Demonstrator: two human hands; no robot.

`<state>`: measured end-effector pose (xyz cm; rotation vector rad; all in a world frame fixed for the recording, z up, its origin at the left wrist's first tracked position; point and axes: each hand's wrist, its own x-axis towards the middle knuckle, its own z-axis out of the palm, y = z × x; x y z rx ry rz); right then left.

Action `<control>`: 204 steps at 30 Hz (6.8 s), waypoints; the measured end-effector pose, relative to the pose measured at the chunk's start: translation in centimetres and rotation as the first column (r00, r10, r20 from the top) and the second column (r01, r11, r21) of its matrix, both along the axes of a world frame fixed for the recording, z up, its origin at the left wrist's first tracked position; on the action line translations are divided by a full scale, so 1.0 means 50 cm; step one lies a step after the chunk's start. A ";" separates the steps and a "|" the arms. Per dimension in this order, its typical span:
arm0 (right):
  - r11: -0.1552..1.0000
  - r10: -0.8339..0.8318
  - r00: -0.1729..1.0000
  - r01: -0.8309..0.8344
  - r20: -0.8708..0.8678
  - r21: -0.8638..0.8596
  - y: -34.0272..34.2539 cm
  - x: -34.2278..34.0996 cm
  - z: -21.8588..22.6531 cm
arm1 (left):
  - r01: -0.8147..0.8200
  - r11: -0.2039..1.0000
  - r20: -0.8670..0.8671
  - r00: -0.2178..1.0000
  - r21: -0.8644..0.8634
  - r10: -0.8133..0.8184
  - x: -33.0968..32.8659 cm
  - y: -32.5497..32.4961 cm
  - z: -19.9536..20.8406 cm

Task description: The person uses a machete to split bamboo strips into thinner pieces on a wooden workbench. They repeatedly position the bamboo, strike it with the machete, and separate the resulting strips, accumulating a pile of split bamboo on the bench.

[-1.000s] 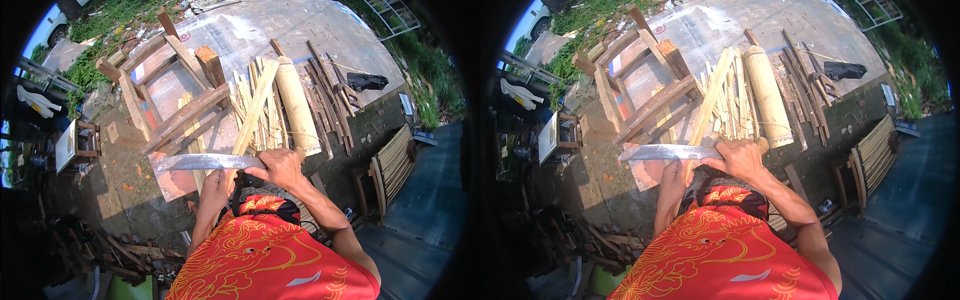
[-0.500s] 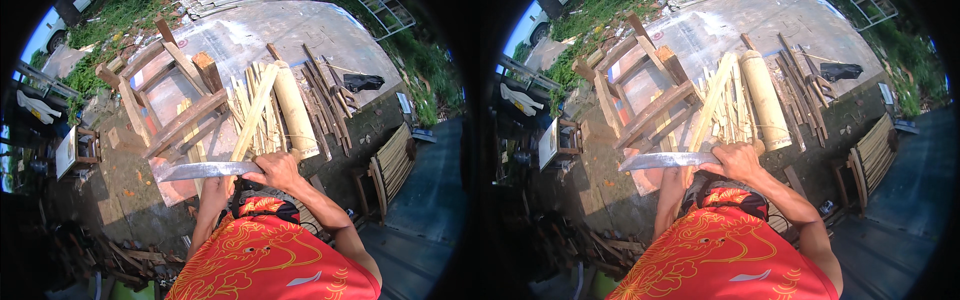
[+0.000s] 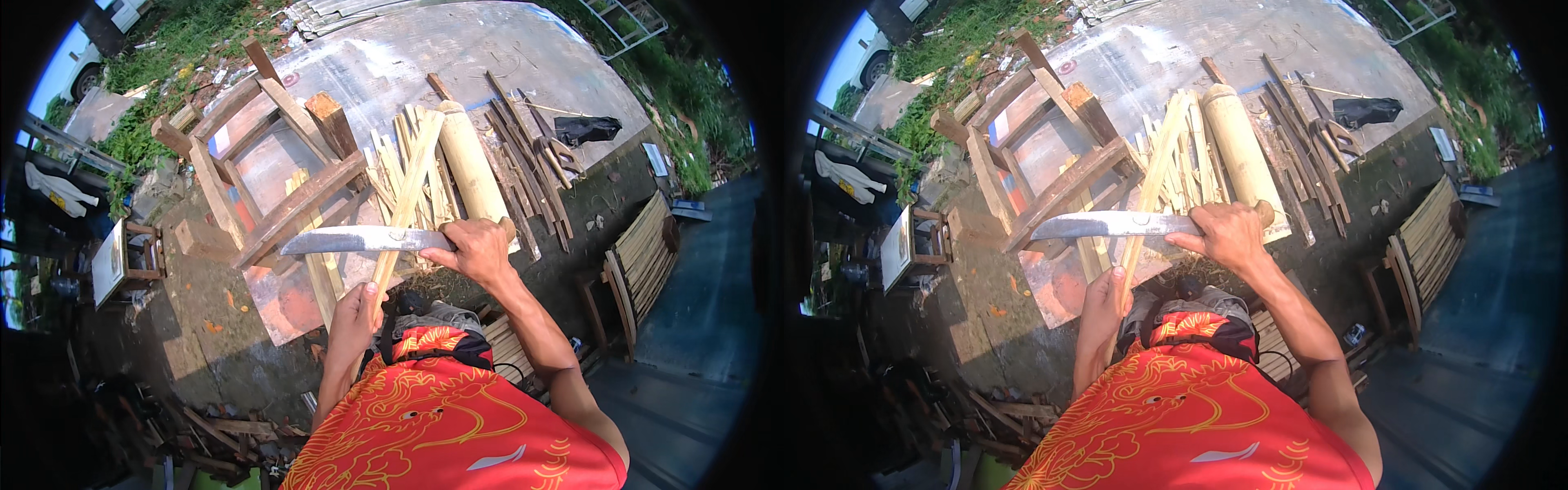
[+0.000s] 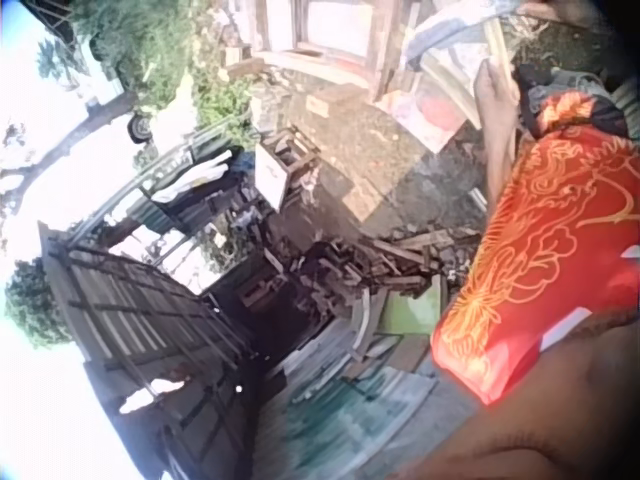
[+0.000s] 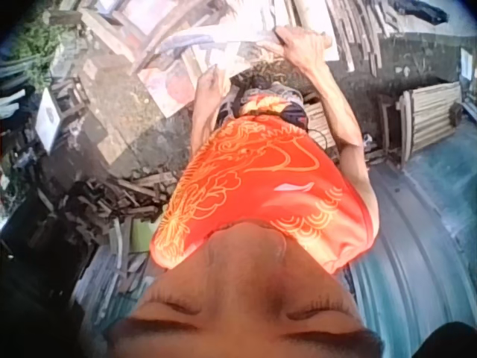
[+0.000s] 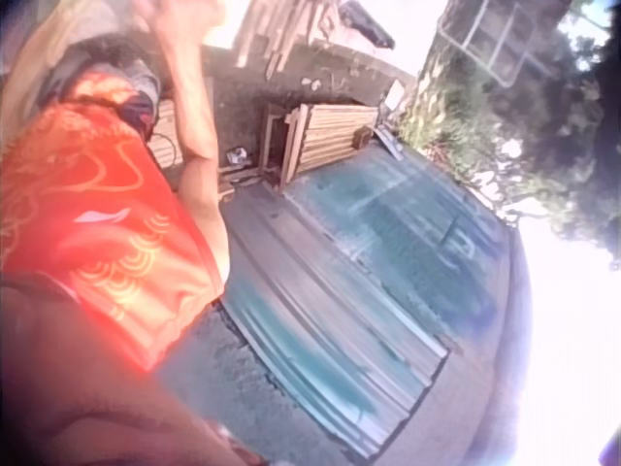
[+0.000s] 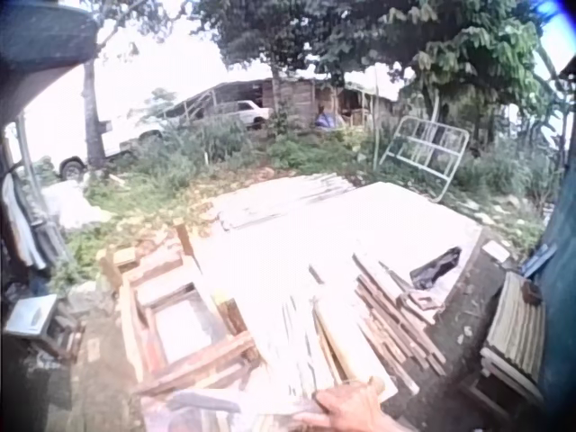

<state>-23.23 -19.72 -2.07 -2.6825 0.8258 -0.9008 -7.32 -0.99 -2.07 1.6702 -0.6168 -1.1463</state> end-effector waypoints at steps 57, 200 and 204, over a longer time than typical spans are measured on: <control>0.996 -0.059 0.998 0.061 0.026 -0.064 -0.112 -0.012 0.005 | 0.022 0.998 0.181 0.983 0.062 -0.033 0.012 -0.008 0.024; 0.887 0.462 0.883 -0.456 -0.080 0.078 -0.035 0.065 0.045 | -0.048 0.999 0.426 0.904 -0.001 0.044 -0.023 0.048 0.052; 0.999 0.032 0.999 -0.032 0.033 0.014 -0.049 0.066 0.040 | -0.108 0.991 0.332 0.940 0.079 0.076 -0.026 0.062 0.048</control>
